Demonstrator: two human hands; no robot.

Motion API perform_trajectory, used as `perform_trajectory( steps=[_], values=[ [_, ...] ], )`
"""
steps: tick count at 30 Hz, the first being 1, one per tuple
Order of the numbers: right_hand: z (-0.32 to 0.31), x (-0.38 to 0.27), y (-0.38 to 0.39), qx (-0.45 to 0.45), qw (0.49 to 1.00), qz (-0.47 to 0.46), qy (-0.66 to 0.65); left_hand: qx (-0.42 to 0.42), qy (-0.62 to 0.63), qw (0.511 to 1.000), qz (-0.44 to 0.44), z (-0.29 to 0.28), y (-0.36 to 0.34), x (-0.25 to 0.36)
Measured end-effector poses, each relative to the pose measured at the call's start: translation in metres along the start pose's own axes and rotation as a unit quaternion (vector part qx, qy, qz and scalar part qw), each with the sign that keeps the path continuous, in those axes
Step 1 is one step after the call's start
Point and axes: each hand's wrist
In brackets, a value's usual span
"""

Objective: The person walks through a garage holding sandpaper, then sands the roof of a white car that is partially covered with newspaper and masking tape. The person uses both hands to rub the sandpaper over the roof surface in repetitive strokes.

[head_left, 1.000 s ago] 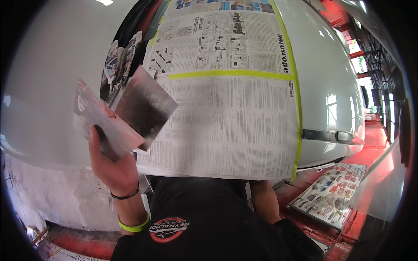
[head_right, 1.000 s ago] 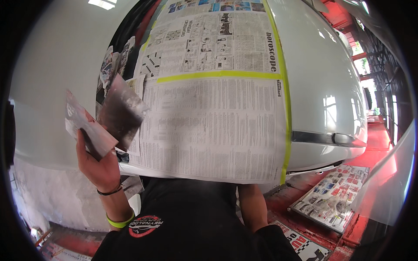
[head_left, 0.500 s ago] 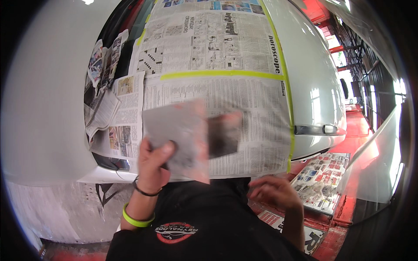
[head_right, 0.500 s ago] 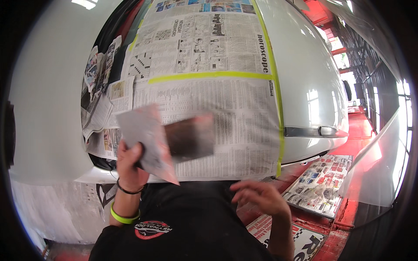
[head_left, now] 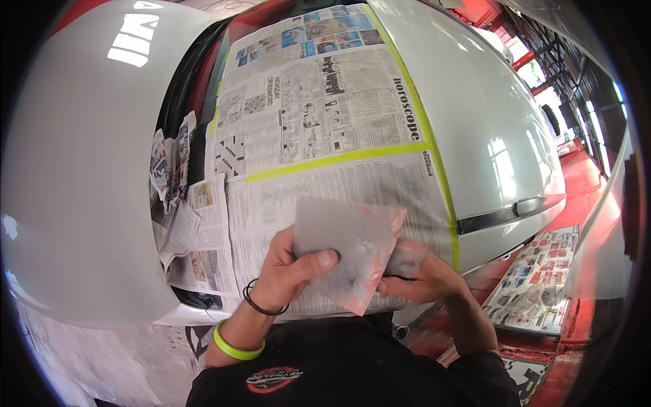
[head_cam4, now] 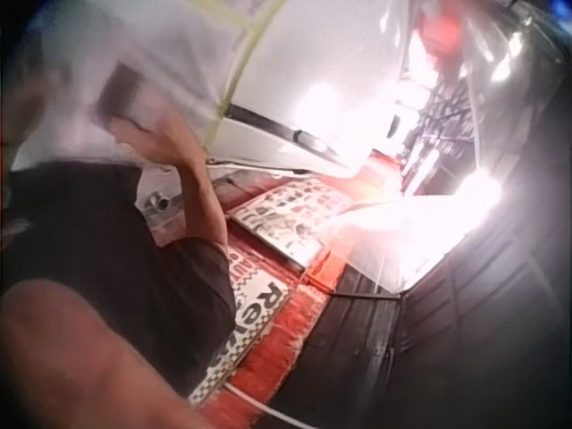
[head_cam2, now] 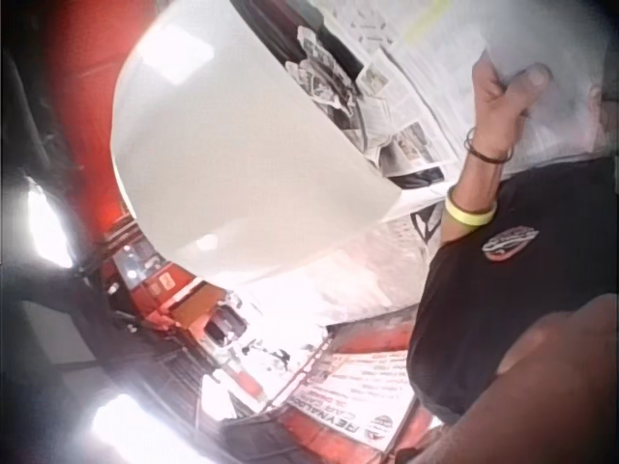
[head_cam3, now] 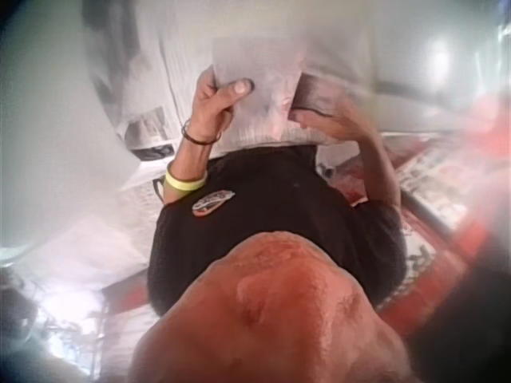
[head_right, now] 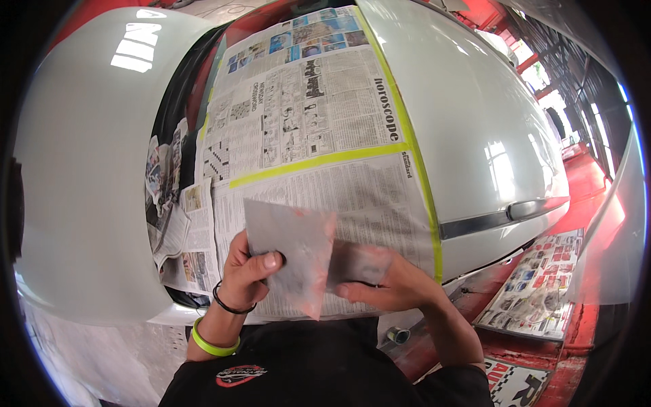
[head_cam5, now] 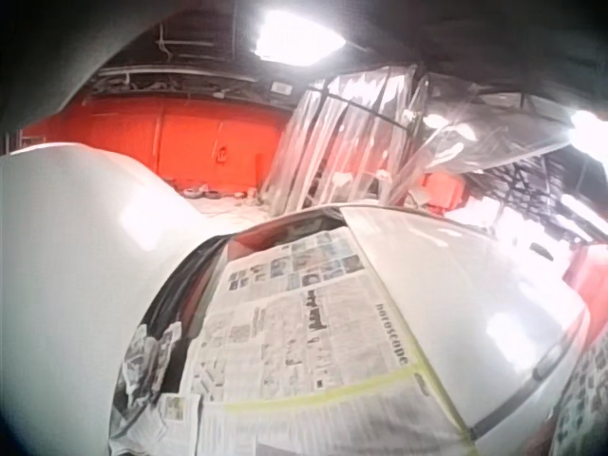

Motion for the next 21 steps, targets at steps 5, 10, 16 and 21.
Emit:
perform_trajectory(
  steps=[5,10,16,21],
  values=[
    [-0.025,0.013,0.001,0.226,0.969,0.001,-0.095,0.015,0.112,0.990,0.085,-0.016,-0.044,0.009],
    [-0.134,0.064,-0.032,0.476,0.858,-0.087,0.175,-0.036,0.219,0.971,0.087,-0.086,-0.107,-0.024],
    [-0.182,0.081,-0.095,0.495,0.797,-0.019,0.345,-0.028,0.281,0.958,0.053,-0.121,-0.118,-0.044],
    [-0.196,0.096,-0.121,0.474,0.766,0.064,0.430,-0.083,0.393,0.915,0.045,-0.134,-0.122,-0.047]
  ],
)
Point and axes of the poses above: each hand's wrist, its own y-axis away from the middle knuckle, its own z-axis out of the palm, x = y × z, and after that the axes turned 10 degrees about -z, right-handed
